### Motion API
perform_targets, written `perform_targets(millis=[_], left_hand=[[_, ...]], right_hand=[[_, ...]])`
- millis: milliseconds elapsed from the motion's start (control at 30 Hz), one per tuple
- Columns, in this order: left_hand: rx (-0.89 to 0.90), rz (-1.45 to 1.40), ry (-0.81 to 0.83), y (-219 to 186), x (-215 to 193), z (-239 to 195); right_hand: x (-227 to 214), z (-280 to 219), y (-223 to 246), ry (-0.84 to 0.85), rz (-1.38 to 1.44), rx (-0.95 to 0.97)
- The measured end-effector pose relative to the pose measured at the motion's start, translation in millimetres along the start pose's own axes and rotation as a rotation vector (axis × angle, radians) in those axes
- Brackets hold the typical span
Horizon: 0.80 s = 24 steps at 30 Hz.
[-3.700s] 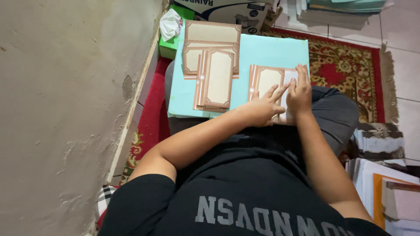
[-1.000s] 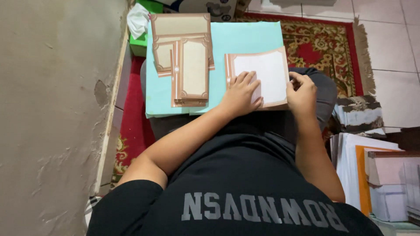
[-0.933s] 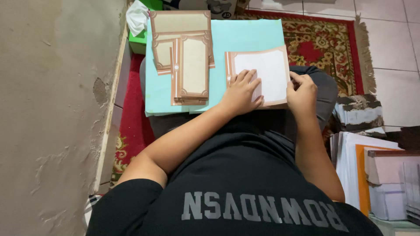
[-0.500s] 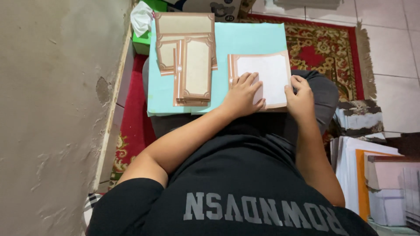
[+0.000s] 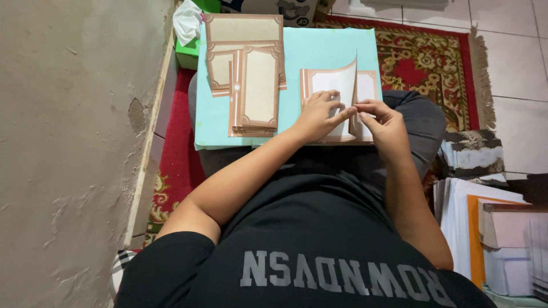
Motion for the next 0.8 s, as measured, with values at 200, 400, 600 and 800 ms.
perform_targets(millis=[200,400,600,800], left_hand=[[0.006,0.005,0.016,10.4,10.5,5.5],[0.039,0.021,0.012,10.7,11.1,4.6],[0.062,0.067,-0.054,46.3,37.1,19.9],[0.138,0.114,-0.024,12.4,20.1,5.7]], right_hand=[[-0.9,1.8,-10.0,-0.019,0.056,-0.012],[-12.2,0.9,-12.0,-0.054,0.008,0.004],[-49.5,0.3,7.1,-0.163,-0.668,-0.297],[-0.3,-1.4,-6.5,0.027,-0.383,-0.074]])
Point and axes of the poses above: each hand's wrist, its own z-axis towards the middle knuckle, its own x-axis out of the palm, y = z × x, the point moved 10 cm from there along z, towards the middle knuckle, and after that the axes turned 1 degree about y, right-handed, at the moved point
